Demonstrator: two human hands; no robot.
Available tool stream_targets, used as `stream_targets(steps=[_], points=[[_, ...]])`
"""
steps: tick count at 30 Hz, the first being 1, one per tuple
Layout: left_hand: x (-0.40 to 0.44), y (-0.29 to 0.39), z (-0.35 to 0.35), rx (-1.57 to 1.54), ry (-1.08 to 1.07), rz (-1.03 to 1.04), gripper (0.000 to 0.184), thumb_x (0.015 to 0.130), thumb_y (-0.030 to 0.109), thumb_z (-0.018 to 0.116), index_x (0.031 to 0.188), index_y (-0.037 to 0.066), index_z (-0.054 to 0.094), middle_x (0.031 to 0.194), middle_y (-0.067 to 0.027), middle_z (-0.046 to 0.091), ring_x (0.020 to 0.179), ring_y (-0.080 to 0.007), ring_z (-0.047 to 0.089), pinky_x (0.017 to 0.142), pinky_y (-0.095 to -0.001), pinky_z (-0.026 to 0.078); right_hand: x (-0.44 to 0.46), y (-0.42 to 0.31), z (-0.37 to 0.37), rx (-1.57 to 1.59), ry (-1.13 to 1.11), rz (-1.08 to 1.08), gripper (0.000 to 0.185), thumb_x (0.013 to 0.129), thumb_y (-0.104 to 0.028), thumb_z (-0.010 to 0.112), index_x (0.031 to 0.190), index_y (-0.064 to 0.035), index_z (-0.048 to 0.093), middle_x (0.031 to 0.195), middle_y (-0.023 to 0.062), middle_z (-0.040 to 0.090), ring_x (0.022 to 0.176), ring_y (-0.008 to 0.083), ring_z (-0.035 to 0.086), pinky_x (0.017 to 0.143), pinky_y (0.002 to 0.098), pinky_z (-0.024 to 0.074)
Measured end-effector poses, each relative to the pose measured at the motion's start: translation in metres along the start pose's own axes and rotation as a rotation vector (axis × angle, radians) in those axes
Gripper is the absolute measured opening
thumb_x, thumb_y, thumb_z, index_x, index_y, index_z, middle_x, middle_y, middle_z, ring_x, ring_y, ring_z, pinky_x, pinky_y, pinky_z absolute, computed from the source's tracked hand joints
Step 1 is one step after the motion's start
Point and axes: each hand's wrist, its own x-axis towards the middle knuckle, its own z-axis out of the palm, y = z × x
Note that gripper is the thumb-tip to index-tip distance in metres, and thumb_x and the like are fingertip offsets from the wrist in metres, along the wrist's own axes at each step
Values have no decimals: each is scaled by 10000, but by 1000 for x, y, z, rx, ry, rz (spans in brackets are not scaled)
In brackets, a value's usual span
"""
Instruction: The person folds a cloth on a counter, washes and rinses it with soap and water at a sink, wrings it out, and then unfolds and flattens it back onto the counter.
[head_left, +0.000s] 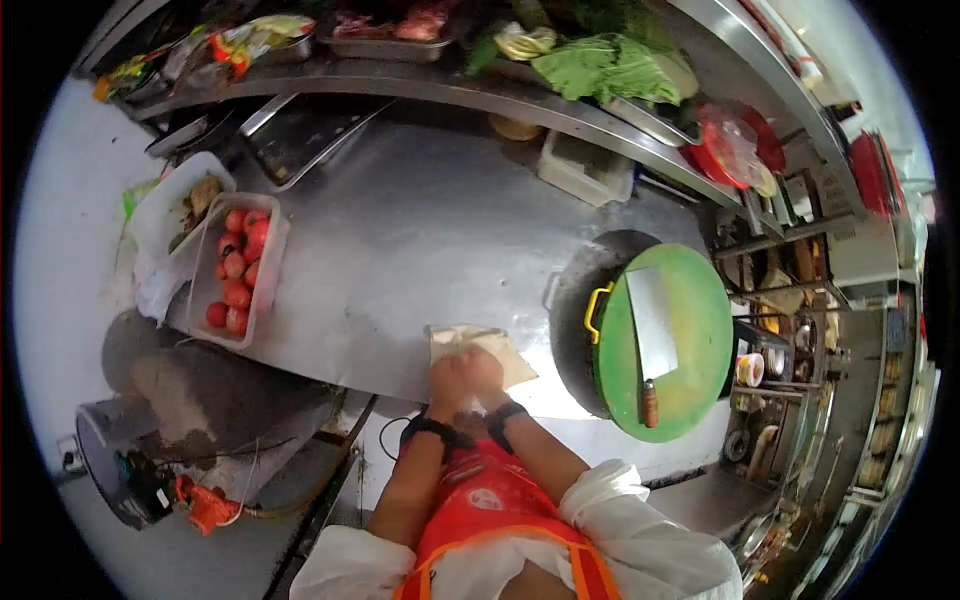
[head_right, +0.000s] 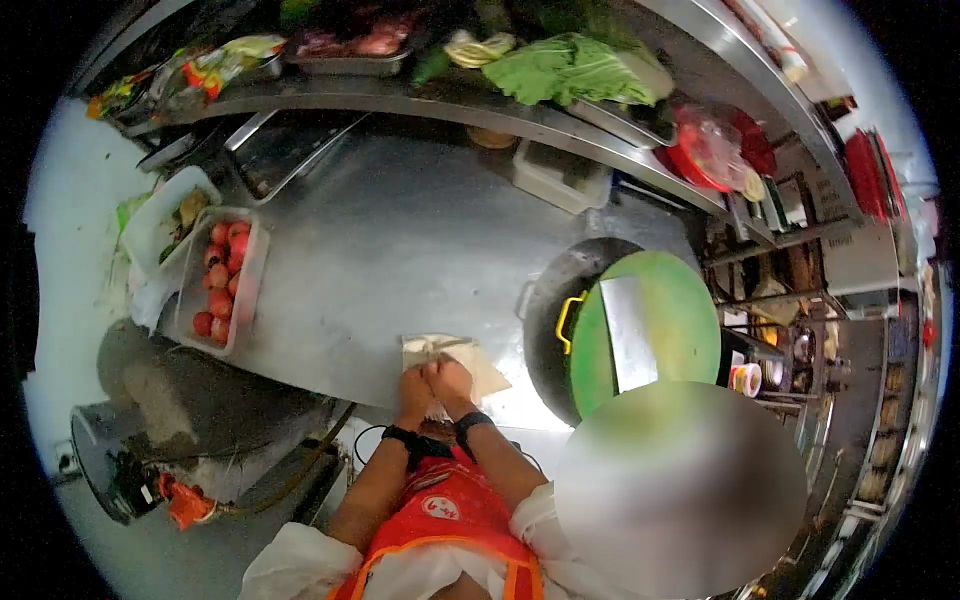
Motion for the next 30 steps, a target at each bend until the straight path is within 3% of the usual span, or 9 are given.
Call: stream_targets(steps=[4, 6, 11, 14, 17, 21, 26, 28, 30], points=[[14, -24, -27, -292, 208, -27, 388, 799, 189, 466, 1122, -19, 414, 938, -233, 540, 874, -383, 514, 743, -447, 405, 7, -24, 4, -137, 63, -430, 453, 748, -199, 529, 1165, -36, 458, 1238, 158, 424, 1113, 306, 415, 884, 378, 383], [16, 5, -57, 358, 478, 152, 394, 788, 135, 450, 1159, 9, 406, 1118, -210, 461, 1057, -368, 413, 898, -444, 320, 0, -11, 10, -292, 53, -416, 519, 738, -199, 546, 1214, -44, 407, 1287, 137, 366, 1171, 287, 355, 943, 388, 323], [63, 14, -46, 440, 670, 71, 474, 765, 133, 470, 1220, 46, 369, 1254, -174, 377, 1190, -329, 320, 971, -474, 240, 9, 10, -7, -625, -103, -136, 716, 705, -226, 579, 1326, -84, 252, 1399, 92, 199, 1291, 227, 187, 1051, 403, 133], [77, 14, -37, 567, 713, -11, 516, 763, 136, 468, 1255, 50, 340, 1321, -164, 311, 1247, -312, 248, 997, -483, 197, 20, 15, -43, -440, 152, -87, 652, 722, -240, 520, 1317, -112, 285, 1375, 87, 251, 1272, 237, 234, 1038, 484, 87], [80, 32, -32, 604, 698, -134, 526, 771, 156, 445, 1273, 56, 327, 1358, -153, 266, 1277, -305, 196, 1011, -484, 167, 55, 30, -77, -488, 221, 22, 588, 741, -241, 492, 1297, -132, 334, 1372, 89, 259, 1267, 235, 247, 986, 577, 137], [86, 29, -29, 707, 778, -147, 554, 753, 148, 432, 1290, 81, 313, 1380, -126, 245, 1272, -273, 234, 1009, -487, 183, 109, 50, -103, -396, 63, 231, 634, 760, -291, 485, 1326, -106, 266, 1406, 111, 177, 1275, 247, 231, 1005, 518, 181], [91, 42, -31, 745, 705, -259, 580, 733, 162, 408, 1298, 80, 305, 1379, -120, 253, 1272, -272, 238, 1007, -493, 173, 180, 70, -140, -363, 223, 413, 696, 721, -295, 545, 1311, -54, 264, 1364, 174, 242, 1175, 322, 377, 942, 429, 338], [95, 37, -33, 760, 688, -279, 589, 725, 162, 402, 1300, 80, 303, 1380, -119, 254, 1273, -271, 237, 1006, -498, 170, 204, 77, -169, -146, 263, 574, 700, 730, -368, 538, 1278, -5, 299, 1364, 143, 253, 1200, 300, 332, 930, 478, 313], [97, 30, -29, 750, 695, -291, 606, 712, 157, 391, 1305, 82, 294, 1386, -118, 239, 1281, -267, 217, 1006, -507, 158, 223, 127, -167, -324, 263, 444, 679, 755, -367, 523, 1286, -14, 290, 1369, 146, 244, 1217, 315, 301, 935, 479, 307]])
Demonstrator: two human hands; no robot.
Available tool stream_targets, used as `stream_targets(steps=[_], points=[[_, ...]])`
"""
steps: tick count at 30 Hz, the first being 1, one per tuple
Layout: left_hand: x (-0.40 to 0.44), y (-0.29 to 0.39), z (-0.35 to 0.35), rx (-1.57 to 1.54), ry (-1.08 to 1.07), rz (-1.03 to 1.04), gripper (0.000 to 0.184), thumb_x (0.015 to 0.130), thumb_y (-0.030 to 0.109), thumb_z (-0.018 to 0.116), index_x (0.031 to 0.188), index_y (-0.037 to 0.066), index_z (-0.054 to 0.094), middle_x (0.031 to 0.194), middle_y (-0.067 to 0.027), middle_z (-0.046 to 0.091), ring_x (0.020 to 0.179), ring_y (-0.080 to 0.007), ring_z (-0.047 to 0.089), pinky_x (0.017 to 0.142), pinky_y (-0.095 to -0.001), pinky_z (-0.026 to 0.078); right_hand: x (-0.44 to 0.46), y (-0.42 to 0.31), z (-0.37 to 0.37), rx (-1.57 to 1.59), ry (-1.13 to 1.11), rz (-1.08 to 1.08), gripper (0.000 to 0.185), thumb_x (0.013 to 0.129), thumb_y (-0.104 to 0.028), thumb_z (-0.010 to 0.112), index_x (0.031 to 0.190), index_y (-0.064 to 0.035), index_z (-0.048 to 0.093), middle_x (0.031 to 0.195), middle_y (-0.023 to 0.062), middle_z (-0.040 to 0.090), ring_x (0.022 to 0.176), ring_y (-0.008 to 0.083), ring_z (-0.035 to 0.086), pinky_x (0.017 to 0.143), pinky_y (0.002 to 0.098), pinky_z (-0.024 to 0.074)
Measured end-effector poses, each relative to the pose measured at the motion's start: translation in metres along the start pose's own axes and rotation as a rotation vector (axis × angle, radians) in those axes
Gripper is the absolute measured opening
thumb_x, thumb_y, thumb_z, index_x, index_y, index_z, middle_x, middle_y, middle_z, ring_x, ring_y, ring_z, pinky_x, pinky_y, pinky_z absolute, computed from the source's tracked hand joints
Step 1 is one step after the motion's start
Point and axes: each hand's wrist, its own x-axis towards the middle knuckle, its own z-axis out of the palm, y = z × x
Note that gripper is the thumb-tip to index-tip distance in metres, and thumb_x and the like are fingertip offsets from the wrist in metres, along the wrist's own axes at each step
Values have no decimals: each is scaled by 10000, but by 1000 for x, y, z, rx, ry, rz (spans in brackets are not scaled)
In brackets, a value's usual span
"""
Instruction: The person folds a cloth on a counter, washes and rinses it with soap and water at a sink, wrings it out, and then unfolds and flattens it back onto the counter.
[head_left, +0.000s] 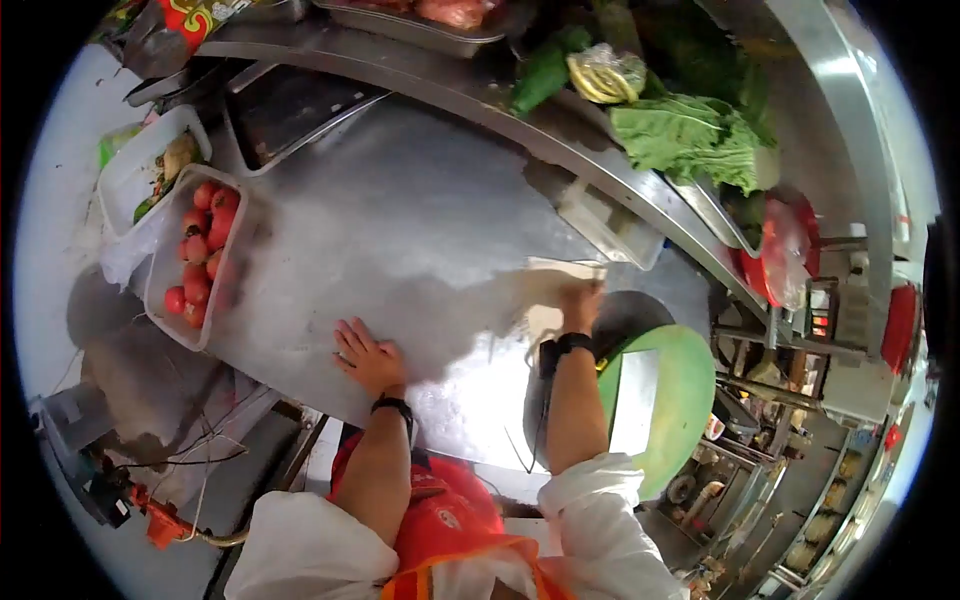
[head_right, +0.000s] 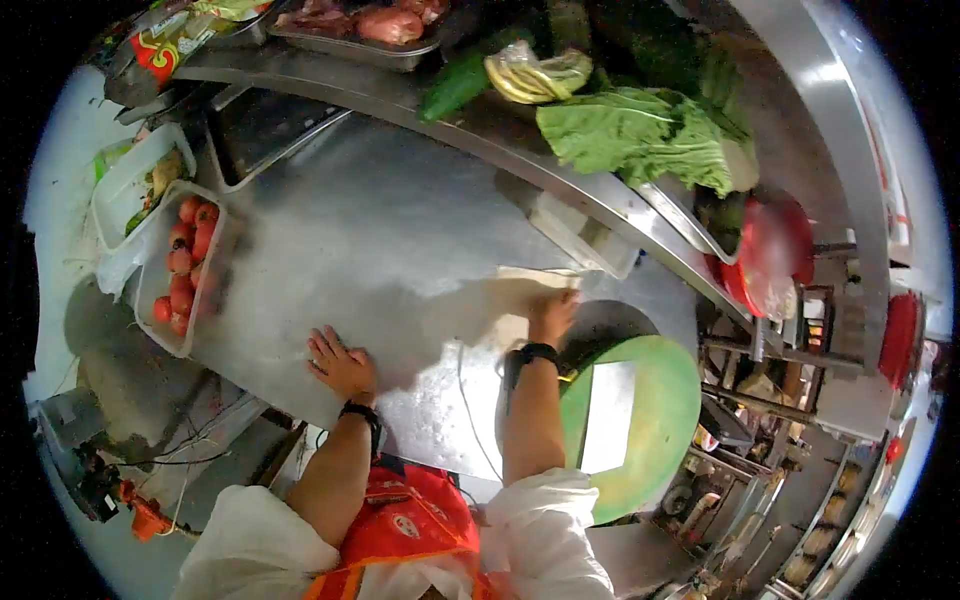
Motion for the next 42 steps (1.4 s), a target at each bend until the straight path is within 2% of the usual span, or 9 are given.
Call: stream_targets(steps=[7, 12, 14, 16, 18, 27, 31, 33, 42], points=[[0, 2, -5, 22, -84, -2, 610, 731, 170, 360, 1327, 95, 255, 1400, -113, 205, 1298, -261, 175, 1018, -500, 109, -67, -37, 17, -86, 201, -21, 605, 810, -312, 437, 1316, -38, 247, 1388, 156, 204, 1278, 321, 190, 992, 498, 223], [2, -2, 5, 50, -62, -5, 642, 702, 178, 412, 1322, 99, 267, 1391, -118, 223, 1286, -267, 203, 1010, -512, 152, 96, 113, 86, -506, 409, -422, 212, 765, -216, 546, 829, -16, 520, 992, 219, 537, 998, 349, 495, 829, 476, 397], [3, -2, 1, 49, -58, -7, 642, 698, 177, 424, 1318, 99, 274, 1388, -119, 228, 1285, -268, 206, 1009, -511, 153, 81, 50, 20, 300, 347, 32, 191, 781, -199, 556, 827, -15, 530, 899, 193, 565, 887, 330, 538, 763, 444, 423], [5, 2, -1, 46, -59, -20, 642, 695, 175, 435, 1314, 99, 280, 1386, -120, 232, 1284, -269, 209, 1009, -509, 154, 96, 39, 26, -39, 443, 194, 510, 814, -343, 505, 1138, 38, 410, 1162, 155, 457, 1093, 301, 427, 881, 388, 367], [4, -1, -2, 27, -138, -33, 641, 688, 167, 453, 1305, 92, 293, 1380, -128, 244, 1282, -271, 216, 1008, -510, 157, 95, 44, 22, 467, 535, -108, 290, 806, -194, 535, 970, 42, 499, 841, 149, 573, 776, 282, 544, 713, 362, 438], [3, 1, -6, -39, -101, -13, 636, 707, 158, 398, 1323, 79, 259, 1381, -132, 233, 1295, -276, 176, 1018, -511, 113, -58, 7, 20, -277, 33, -183, 704, 830, -453, 407, 1284, 63, 254, 1308, 295, 257, 1250, 404, 195, 1037, 434, 169], [3, 0, -1, -11, -118, -34, 626, 712, 159, 387, 1321, 86, 265, 1386, -121, 231, 1295, -270, 182, 1017, -509, 117, -24, 20, 0, -310, 82, -413, 417, 846, -289, 432, 1118, 24, 474, 1137, 237, 476, 1112, 392, 381, 947, 525, 250], [3, -3, 2, -20, -65, -11, 614, 716, 170, 377, 1317, 93, 276, 1390, -112, 230, 1293, -264, 192, 1015, -506, 122, 17, 32, -8, -1146, 131, -590, 159, 792, -185, 472, 908, -133, 567, 999, 94, 576, 1013, 277, 489, 768, 409, 381], [3, -5, 0, -9, -78, 3, 614, 708, 191, 381, 1308, 92, 297, 1383, -117, 243, 1287, -272, 207, 1006, -517, 146, 45, 47, -11, -131, 236, -28, 551, 785, -441, 443, 1166, -52, 363, 1197, 176, 402, 1163, 317, 328, 911, 466, 260]])
